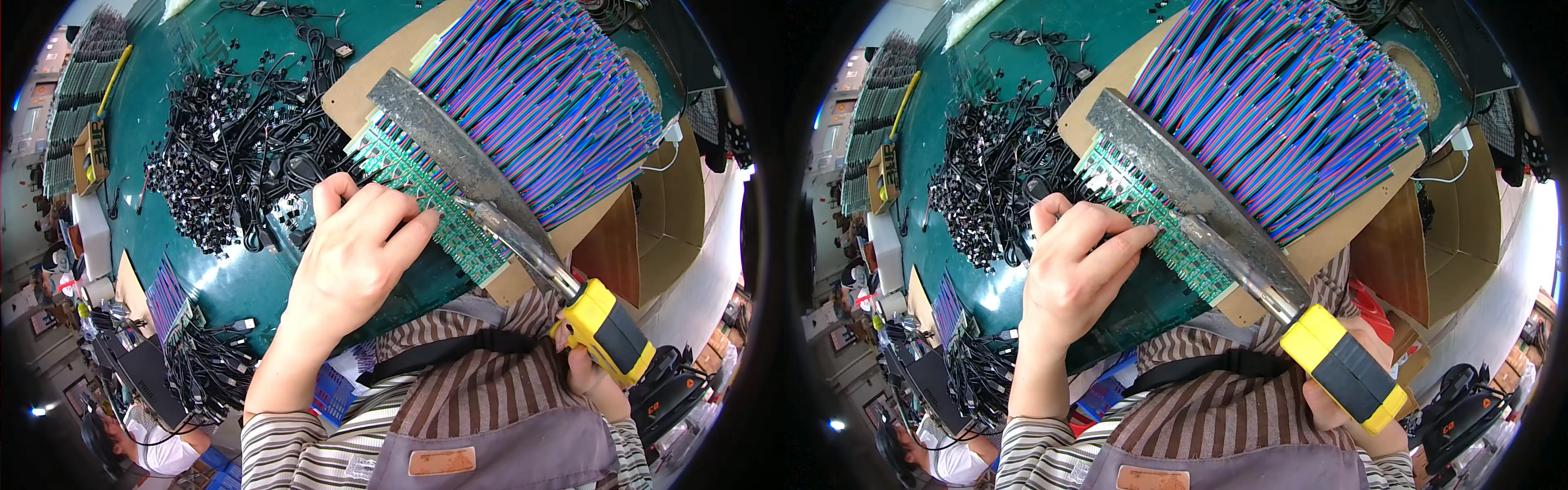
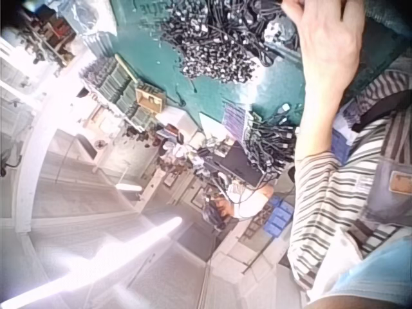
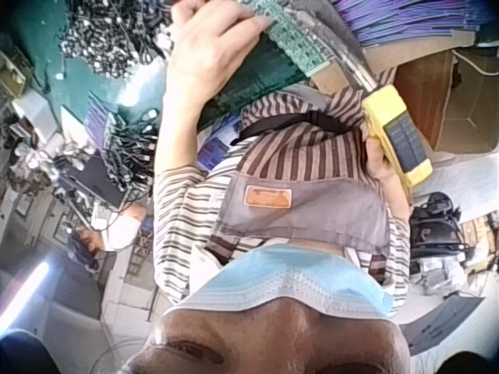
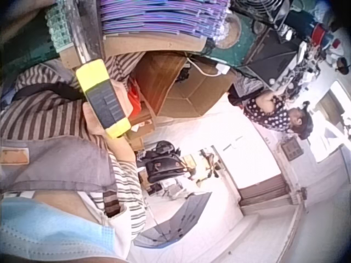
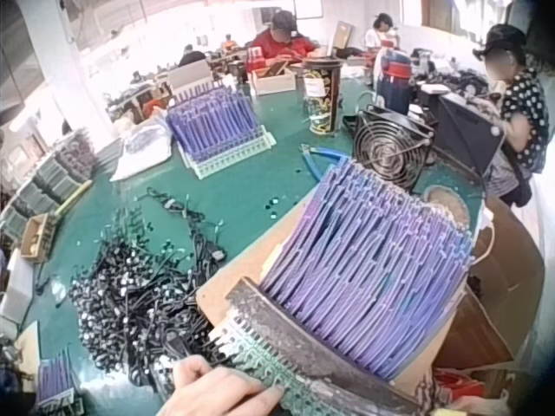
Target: The person attaches cables to circuit boards by aligning wire leads onto the board by hand and soldering the connections with a soldering gun.
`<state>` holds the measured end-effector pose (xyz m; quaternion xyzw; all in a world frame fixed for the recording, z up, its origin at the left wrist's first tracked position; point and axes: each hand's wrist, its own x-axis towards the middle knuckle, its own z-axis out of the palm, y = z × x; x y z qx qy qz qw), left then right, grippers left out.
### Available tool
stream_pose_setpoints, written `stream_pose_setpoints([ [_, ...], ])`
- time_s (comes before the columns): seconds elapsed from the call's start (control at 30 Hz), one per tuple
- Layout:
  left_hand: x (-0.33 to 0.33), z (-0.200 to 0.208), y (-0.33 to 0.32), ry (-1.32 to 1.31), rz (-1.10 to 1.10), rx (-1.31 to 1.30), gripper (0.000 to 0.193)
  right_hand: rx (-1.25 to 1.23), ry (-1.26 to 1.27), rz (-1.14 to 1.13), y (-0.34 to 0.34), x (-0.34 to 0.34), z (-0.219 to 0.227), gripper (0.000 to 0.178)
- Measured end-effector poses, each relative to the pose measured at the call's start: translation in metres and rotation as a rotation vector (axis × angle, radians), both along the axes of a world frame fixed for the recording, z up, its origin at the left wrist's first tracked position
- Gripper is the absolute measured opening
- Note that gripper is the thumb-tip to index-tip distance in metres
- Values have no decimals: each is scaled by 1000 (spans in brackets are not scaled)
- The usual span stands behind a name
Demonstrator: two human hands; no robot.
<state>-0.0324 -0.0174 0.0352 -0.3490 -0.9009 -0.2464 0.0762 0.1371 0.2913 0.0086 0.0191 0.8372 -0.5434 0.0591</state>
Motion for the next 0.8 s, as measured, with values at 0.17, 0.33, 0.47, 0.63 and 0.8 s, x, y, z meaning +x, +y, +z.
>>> stream_pose_setpoints([
  [0.17, 0, -1, 0, 20, 7, 0, 25, -14, 14, 18, 0, 1, -2, 33],
  [0.33, -1, 0, 0, 2, -21, -25, 24, 39, 348, 144, -11, -35, 8, 33],
  [0.47, 2, -1, 3, 50, 10, -33, 25, -40, 138, 62, -1, -3, -5, 34],
  [0.63, 15, 0, 13, 98, 105, -97, 30, 31, 122, 57, -12, -16, 8, 33],
  [0.8, 14, -3, 15, 137, 82, -65, 32, 6, 67, 29, -16, -26, 19, 33],
])
